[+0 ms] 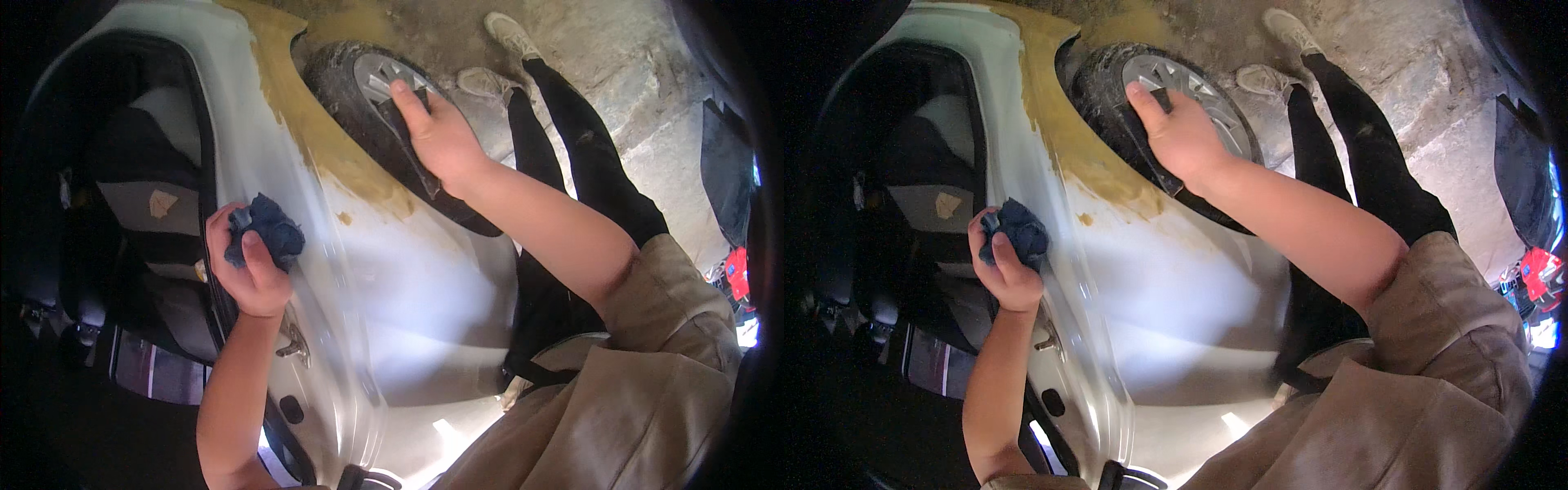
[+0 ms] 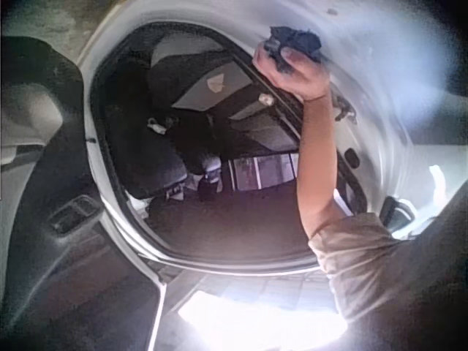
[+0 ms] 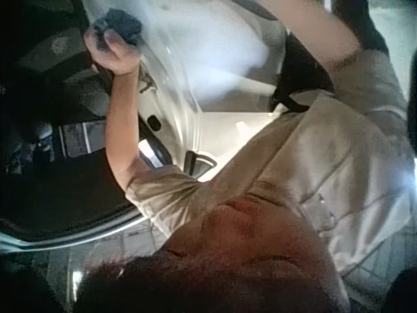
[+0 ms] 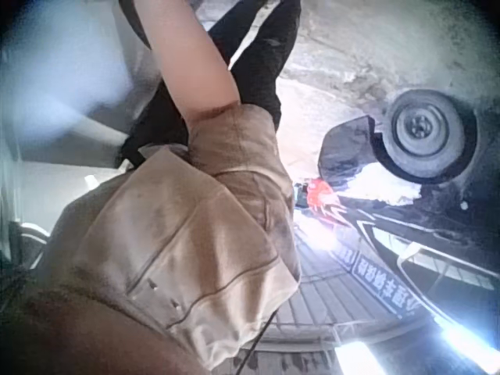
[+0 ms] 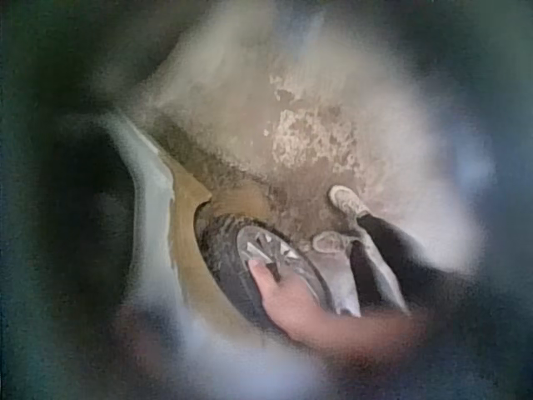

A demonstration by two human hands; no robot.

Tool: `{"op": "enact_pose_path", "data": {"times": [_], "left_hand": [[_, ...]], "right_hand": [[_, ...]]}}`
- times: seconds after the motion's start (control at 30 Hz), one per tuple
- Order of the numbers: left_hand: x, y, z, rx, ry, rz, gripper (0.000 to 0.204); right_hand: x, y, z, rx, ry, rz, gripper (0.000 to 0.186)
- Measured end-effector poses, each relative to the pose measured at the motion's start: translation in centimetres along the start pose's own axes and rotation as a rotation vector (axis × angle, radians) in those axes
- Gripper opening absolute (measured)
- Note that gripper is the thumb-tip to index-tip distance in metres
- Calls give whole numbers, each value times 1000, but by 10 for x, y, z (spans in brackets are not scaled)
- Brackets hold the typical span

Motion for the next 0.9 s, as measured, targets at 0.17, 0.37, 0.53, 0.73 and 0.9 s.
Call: {"op": "enact_pose_path", "data": {"times": [0.17, 0.37, 0.53, 0.73, 0.9], "left_hand": [[-2, -3, 2, 65, -6, 23, 37], [-4, -2, 2, 71, 5, -25, 41], [-3, -1, 1, 48, -2, -59, 40], [-3, -1, 10, 65, 63, -44, 38], [-4, -1, 7, 42, 40, -54, 37]], "right_hand": [[-5, 12, -1, 14, -34, 117, 85], [2, 16, -12, 83, -136, 190, 76], [11, 19, -7, 132, -56, 143, 62], [40, 7, 1, -170, -47, 220, 48], [63, 6, 34, 178, 389, 265, 44]]}}
Point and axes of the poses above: each hand's wrist, its own x-axis away from the middle knuckle, its own y-axis out of the back of the hand, z = x × y, the point moved 8 cm from there along -x, towards the middle knuckle, and after that the axes turned 9 degrees about y, right-handed, at the moved point
